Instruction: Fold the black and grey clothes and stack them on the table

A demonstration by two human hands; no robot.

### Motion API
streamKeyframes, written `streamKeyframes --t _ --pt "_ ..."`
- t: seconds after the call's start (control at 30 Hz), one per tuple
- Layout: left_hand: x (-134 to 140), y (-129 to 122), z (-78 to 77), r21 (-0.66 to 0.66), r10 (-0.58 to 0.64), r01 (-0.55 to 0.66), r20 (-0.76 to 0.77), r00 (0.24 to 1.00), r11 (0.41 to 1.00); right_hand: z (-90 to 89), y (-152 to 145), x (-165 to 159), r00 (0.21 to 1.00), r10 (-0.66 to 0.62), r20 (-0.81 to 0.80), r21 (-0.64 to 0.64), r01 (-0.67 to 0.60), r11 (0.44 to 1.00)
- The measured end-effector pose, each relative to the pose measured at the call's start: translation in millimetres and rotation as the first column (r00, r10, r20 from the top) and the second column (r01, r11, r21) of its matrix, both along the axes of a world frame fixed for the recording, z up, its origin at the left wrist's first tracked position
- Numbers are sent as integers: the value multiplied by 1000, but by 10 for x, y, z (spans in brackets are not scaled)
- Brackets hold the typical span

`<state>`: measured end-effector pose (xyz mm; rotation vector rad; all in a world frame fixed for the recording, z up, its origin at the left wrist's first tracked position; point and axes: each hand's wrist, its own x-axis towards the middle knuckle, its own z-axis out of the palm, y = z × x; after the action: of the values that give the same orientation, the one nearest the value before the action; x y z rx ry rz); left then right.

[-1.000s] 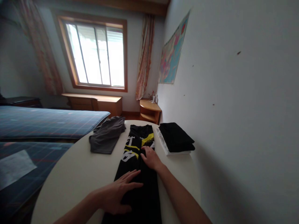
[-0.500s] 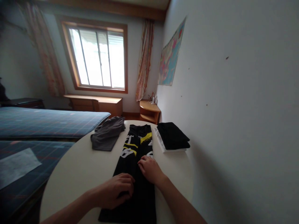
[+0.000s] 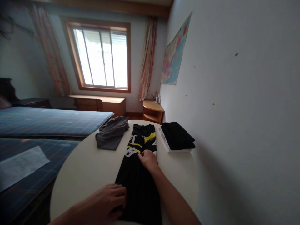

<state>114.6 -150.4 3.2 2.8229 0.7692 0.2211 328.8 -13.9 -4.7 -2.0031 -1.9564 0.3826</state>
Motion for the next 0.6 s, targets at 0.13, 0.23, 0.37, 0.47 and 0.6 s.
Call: streamKeyframes --t 0.13,0.23,0.37,0.47,0.6 --pt "-69 -36 16 72 -37 35 33 999 997 -7 82 -21 978 -32 -208 -7 31 999" --pt "-138 -71 79 86 -37 27 115 993 996 -24 152 -39 933 -17 -361 -20 10 1000" --pt "-176 -110 170 28 -28 22 209 978 999 -47 214 -69 862 14 -507 -25 -30 999" --pt "-119 -81 166 -2 -17 18 170 985 1000 -59 216 -56 815 22 -579 -13 -36 999" --pt "27 46 115 153 -61 50 67 996 987 -87 191 -2 771 35 -636 -15 -58 998"
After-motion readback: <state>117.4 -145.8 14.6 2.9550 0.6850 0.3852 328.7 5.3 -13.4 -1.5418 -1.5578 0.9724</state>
